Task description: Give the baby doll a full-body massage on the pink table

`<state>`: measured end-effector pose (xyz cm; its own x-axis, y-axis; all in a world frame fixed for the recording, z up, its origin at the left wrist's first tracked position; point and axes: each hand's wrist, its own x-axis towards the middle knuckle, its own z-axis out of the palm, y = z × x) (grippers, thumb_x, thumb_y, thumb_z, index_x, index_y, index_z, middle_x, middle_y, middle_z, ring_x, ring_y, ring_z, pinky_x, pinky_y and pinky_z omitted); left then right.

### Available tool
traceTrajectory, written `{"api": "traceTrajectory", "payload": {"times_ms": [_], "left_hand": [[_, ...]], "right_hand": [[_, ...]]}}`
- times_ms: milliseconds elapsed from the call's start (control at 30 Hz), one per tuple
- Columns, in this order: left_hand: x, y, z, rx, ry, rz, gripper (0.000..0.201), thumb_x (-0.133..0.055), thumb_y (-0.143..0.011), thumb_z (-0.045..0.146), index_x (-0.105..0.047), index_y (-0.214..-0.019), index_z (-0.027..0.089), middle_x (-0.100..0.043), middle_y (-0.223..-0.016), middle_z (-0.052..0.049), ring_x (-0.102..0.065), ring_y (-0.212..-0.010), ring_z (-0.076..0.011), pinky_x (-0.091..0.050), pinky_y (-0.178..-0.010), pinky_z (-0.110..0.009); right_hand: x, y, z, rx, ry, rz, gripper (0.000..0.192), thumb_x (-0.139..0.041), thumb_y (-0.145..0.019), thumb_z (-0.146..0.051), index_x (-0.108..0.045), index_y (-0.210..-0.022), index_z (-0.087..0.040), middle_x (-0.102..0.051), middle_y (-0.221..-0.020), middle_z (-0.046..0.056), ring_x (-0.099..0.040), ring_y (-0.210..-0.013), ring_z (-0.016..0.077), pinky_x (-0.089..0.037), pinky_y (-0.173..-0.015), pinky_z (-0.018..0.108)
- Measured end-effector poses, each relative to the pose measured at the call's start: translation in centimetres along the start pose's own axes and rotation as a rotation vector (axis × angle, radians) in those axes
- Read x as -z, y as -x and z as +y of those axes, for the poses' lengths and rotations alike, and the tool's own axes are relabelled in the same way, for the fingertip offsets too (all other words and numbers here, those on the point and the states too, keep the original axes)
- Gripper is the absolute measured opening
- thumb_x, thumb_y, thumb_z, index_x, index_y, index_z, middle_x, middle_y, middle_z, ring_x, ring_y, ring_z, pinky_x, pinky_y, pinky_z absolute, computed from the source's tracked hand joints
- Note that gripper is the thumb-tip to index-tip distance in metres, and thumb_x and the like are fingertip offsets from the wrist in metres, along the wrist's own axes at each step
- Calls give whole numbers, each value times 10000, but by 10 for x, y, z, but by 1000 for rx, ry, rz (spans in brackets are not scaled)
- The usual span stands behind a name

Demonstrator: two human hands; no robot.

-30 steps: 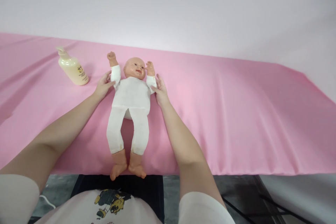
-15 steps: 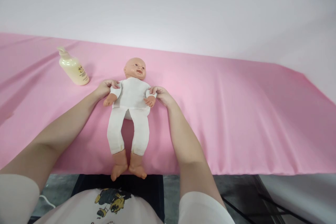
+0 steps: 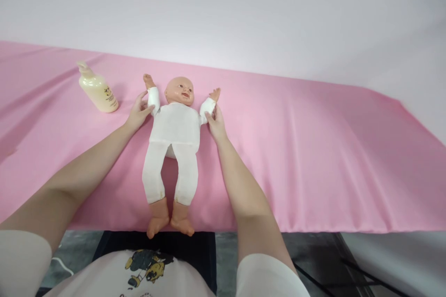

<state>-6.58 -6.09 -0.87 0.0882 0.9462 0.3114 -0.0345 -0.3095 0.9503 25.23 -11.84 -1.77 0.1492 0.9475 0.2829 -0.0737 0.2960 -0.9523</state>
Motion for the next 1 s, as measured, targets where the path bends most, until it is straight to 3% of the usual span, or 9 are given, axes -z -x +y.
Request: {"api": "traceTrajectory", "payload": {"times_ms": [133, 233, 367, 467, 567, 667, 767, 900, 1000], "left_hand": [[3, 2, -1, -80, -340, 37, 690, -689, -876, 474, -484, -1492, 239, -650, -1262, -122, -665, -1003, -236, -541, -934, -381], [3, 3, 2, -111, -563, -17, 575, -531, -968, 462, -534, -1475, 191, -672, -1291, -141, -643, -1111, -268, -497, -1044, -439], [0, 4, 8, -68, -661, -74, 535, -445, -987, 401, -598, -1430, 143, -702, -1321, -134, -659, -1176, -276, -472, -1095, -422], [0, 3, 8, -28, -661, -77, 523, -437, -978, 404, -637, -1389, 149, -701, -1344, -115, -655, -1221, -280, -466, -1113, -412], [3, -1, 0, -7, -563, -73, 520, -490, -947, 417, -633, -1383, 174, -675, -1386, -101, -636, -1254, -277, -461, -1127, -421], [5, -5, -11, 17, -382, -49, 636, -623, -874, 441, -531, -1453, 194, -663, -1361, -131, -640, -1224, -277, -508, -1075, -443], [4, -9, -13, -22, -242, 17, 821, -722, -820, 521, -385, -1516, 245, -627, -1332, -146, -644, -1194, -279, -547, -1013, -447], [-2, -8, 8, -222, -176, 104, 739, -732, -824, 608, -443, -1417, 276, -602, -1295, -119, -618, -1218, -259, -520, -1028, -410], [-11, 1, 36, -372, -195, 144, 474, -752, -829, 539, -593, -1152, 232, -651, -1110, -79, -649, -1080, -212, -529, -964, -363]], "right_hand": [[-3, 7, -8, 160, 343, -114, 910, -544, -909, -684, -152, -1631, -291, -178, -1734, 34, -207, -1604, 221, -167, -1332, 454], [-5, 10, -12, 196, 521, -197, 877, -437, -942, -713, -193, -1639, -241, -254, -1712, 57, -242, -1593, 265, -175, -1329, 472], [-6, 10, -10, 80, 594, -129, 884, -421, -920, -754, -354, -1592, -183, -450, -1615, 105, -400, -1520, 306, -278, -1296, 482], [-5, 9, -7, 42, 610, -87, 805, -425, -927, -733, -492, -1512, -185, -573, -1517, 109, -484, -1460, 319, -326, -1265, 504], [-3, 5, 1, 43, 542, -86, 741, -475, -919, -690, -544, -1458, -186, -591, -1498, 110, -504, -1438, 309, -352, -1247, 496], [2, -1, 13, 41, 366, -72, 866, -567, -842, -701, -401, -1532, -205, -524, -1546, 143, -528, -1409, 297, -433, -1182, 509], [7, -7, 14, 74, 234, -38, 1011, -639, -784, -696, -203, -1589, -269, -559, -1480, 147, -595, -1323, 286, -507, -1096, 518], [4, -7, -19, 241, 195, 42, 808, -624, -845, -636, -310, -1519, -321, -592, -1389, 111, -625, -1241, 261, -521, -1063, 480], [-5, 0, -52, 292, 163, 42, 509, -620, -880, -558, -535, -1309, -298, -685, -1050, 57, -690, -948, 205, -566, -928, 402]]}}
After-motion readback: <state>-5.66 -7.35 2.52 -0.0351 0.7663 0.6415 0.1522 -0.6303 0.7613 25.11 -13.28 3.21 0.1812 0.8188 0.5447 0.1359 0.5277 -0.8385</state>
